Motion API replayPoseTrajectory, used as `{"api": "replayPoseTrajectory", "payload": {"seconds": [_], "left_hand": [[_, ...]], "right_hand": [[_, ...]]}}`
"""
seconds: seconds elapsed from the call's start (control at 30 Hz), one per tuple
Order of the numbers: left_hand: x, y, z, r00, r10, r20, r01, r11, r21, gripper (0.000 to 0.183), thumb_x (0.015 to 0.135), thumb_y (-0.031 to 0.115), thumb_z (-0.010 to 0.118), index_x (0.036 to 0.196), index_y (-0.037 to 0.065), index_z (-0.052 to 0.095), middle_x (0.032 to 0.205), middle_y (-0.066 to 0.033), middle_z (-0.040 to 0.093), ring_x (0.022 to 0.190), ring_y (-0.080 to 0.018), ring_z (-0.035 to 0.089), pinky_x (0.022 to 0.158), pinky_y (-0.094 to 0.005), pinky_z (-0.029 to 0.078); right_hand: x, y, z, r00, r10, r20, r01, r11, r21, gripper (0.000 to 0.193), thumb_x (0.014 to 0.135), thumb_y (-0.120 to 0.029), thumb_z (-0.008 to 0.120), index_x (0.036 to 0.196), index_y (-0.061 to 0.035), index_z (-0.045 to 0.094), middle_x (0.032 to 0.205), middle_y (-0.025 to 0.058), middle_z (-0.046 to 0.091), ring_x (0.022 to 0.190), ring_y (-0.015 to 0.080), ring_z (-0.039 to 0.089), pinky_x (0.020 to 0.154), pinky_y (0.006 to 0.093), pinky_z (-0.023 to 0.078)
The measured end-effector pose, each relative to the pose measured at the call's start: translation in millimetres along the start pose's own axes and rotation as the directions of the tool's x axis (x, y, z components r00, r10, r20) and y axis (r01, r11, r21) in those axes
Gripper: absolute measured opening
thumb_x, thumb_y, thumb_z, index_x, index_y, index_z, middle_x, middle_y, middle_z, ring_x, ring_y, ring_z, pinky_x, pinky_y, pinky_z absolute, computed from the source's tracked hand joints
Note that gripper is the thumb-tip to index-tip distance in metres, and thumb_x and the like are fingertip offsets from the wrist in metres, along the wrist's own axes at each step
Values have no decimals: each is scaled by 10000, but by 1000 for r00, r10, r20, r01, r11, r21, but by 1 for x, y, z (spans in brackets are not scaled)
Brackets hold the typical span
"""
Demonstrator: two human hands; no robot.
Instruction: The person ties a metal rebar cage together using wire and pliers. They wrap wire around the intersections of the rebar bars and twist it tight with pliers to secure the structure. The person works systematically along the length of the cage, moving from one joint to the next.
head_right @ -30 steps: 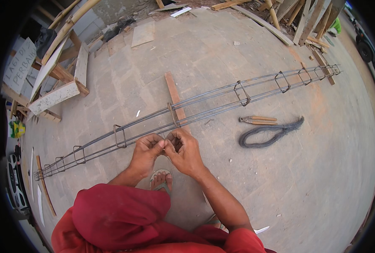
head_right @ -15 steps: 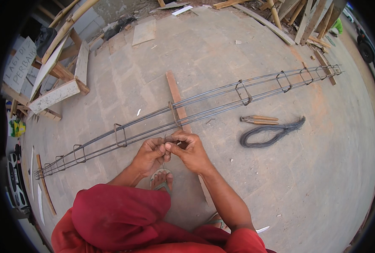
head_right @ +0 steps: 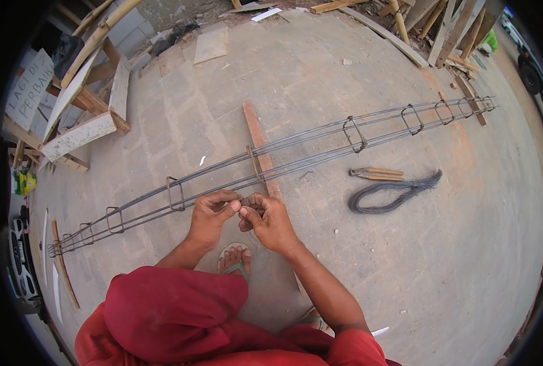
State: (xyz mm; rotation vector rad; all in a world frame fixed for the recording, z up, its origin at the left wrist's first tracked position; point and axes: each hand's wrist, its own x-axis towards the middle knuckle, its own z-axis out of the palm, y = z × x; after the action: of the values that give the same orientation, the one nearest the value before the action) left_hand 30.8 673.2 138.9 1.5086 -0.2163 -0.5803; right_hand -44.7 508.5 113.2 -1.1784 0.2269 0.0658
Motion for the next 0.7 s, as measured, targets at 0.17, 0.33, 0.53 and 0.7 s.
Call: {"api": "replayPoseTrajectory", "payload": {"seconds": [0.17, 0.33, 0.53, 0.7], "left_hand": [[-7, -15, -11, 999, -34, 8, 34, 997, -73, 182, 948, 146, 833, 1001, -20, 780, 998, -87, 744, 949, -162, 677, 893, -339, 539], [-10, -28, -13, 996, 12, -87, -18, 998, -68, 196, 982, 166, 800, 1002, -19, 739, 970, -83, 729, 894, -162, 666, 851, -338, 544], [-7, -33, -8, 984, -10, -176, -40, 959, -280, 160, 1040, 155, 723, 1036, 10, 656, 963, -99, 714, 875, -176, 684, 835, -346, 561], [0, -20, -9, 973, -11, -231, -79, 924, -374, 132, 1060, 124, 680, 1006, 32, 601, 927, -110, 713, 814, -189, 696, 770, -335, 578]], "right_hand": [[-4, 8, 3, 999, 34, 12, -32, 996, -82, 105, 1045, -43, 673, 1072, 59, 673, 885, 77, 707, 711, 115, 676, 637, 283, 567], [-1, 18, 15, 926, -374, -48, 302, 812, -499, 119, 1036, -67, 692, 1054, 50, 687, 835, 93, 703, 663, 117, 643, 608, 289, 520], [2, 22, 31, 957, -268, -112, 195, 879, -434, 208, 1065, -168, 680, 1038, 38, 703, 756, 66, 668, 657, 111, 629, 590, 297, 496], [-6, 20, 25, 999, -49, -20, 40, 949, -314, 274, 1080, -238, 661, 1028, 27, 712, 719, 49, 630, 655, 112, 570, 599, 306, 454]]}}
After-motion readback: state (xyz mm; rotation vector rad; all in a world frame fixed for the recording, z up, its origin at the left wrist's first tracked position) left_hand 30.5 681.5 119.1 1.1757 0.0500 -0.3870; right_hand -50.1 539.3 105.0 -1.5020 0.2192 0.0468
